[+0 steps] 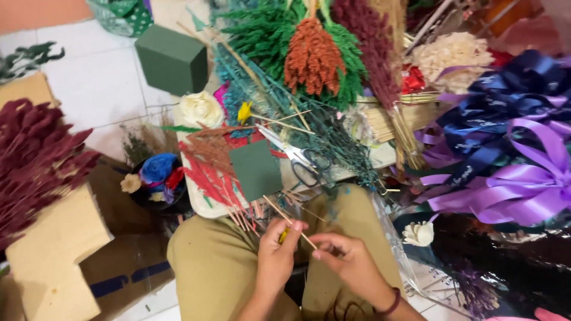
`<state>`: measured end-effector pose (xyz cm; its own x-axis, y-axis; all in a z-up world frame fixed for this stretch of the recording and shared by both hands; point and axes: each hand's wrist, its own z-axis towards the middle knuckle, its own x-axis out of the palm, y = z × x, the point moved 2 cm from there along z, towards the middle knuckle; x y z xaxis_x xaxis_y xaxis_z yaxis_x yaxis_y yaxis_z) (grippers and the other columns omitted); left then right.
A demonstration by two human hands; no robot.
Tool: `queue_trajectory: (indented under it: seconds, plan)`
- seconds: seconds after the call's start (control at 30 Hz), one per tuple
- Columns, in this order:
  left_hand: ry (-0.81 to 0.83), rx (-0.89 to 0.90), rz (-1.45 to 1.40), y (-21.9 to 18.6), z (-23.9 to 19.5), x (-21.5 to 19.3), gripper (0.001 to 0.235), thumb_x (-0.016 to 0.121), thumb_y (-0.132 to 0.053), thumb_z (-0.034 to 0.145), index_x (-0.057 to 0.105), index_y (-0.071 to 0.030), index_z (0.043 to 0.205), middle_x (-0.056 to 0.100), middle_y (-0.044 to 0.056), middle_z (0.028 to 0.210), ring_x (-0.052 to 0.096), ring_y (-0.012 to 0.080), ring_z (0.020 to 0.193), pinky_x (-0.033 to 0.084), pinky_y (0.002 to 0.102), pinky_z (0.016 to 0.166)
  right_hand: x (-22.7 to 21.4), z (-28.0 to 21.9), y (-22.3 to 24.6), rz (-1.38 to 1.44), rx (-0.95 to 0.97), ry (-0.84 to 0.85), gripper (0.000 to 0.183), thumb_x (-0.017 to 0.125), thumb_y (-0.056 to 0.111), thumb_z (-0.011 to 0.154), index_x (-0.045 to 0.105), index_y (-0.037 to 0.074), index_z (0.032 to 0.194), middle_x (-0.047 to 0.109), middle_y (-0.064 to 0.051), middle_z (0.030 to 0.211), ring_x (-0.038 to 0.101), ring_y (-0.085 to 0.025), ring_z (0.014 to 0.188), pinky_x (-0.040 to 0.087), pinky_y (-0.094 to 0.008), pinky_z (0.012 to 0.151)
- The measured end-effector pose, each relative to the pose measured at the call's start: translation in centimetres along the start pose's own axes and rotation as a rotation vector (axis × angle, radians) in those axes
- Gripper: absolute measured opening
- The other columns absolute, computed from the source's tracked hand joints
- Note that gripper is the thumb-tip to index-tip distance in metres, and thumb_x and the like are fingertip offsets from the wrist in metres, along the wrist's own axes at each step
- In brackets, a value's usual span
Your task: The person is assembling paper flowers by attaching them to wooden sticks and arranging them with various dried floral materials on a workspace.
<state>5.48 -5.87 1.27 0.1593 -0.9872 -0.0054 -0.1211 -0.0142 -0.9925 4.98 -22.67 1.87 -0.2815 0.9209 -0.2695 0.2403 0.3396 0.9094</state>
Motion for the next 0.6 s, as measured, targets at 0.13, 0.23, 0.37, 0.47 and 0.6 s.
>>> queue_trajectory:
  seconds: [0.13,0.23,0.37,0.47,0.6]
  plan:
    - [0.023,-0.119,-0.056,-0.8,-0.4,0.1,0.024,0.060,-0.027,0.090,0.072,-0.010,0.079,0.057,0.000,0.078,0.049,0.0100,0.056,0.042,0.025,0.059,-0.5,-0.7,0.3,-0.023,0.031,0.056,0.031,0.079,0.013,0.076,0.078,0.015,0.107,0.072,0.002,0.080,0.060,-0.005,0.070,0.048,-0.019,0.063]
    - [-0.042,-0.287,-0.186,-0.1,-0.6,-0.8,0.019,0.061,-0.020,0.090,0.068,-0.009,0.075,0.057,0.000,0.073,0.050,0.0100,0.057,0.041,0.024,0.047,-0.5,-1.1,0.8,-0.081,0.015,0.129,0.013,0.077,0.017,0.078,0.079,0.010,0.088,0.078,0.003,0.082,0.066,-0.004,0.075,0.052,-0.020,0.068]
    - [0.061,-0.281,-0.080,0.8,-0.7,-1.4,0.025,0.059,-0.026,0.090,0.066,-0.011,0.071,0.054,0.001,0.075,0.052,0.0108,0.070,0.046,0.025,0.053,-0.3,-1.3,2.6,-0.195,-0.332,0.188,0.008,0.068,0.013,0.084,0.075,0.010,0.082,0.070,0.001,0.073,0.064,-0.011,0.067,0.049,-0.023,0.062]
    - [0.209,-0.234,0.099,2.2,-0.7,-1.5,0.027,0.058,-0.029,0.090,0.062,-0.015,0.067,0.049,0.001,0.076,0.052,0.0128,0.071,0.044,0.026,0.064,-0.7,-0.7,2.3,-0.333,-0.521,0.160,0.012,0.059,0.015,0.090,0.070,0.012,0.088,0.065,-0.001,0.076,0.062,-0.016,0.069,0.047,-0.028,0.063]
    - [0.198,-0.088,0.227,4.4,-0.9,-2.0,0.028,0.058,-0.031,0.089,0.065,-0.018,0.065,0.059,-0.003,0.070,0.057,0.0124,0.072,0.039,0.027,0.072,-3.6,2.3,2.6,-0.536,-0.377,0.023,0.011,0.067,0.016,0.082,0.074,0.016,0.090,0.074,0.000,0.087,0.070,-0.013,0.079,0.056,-0.029,0.075]
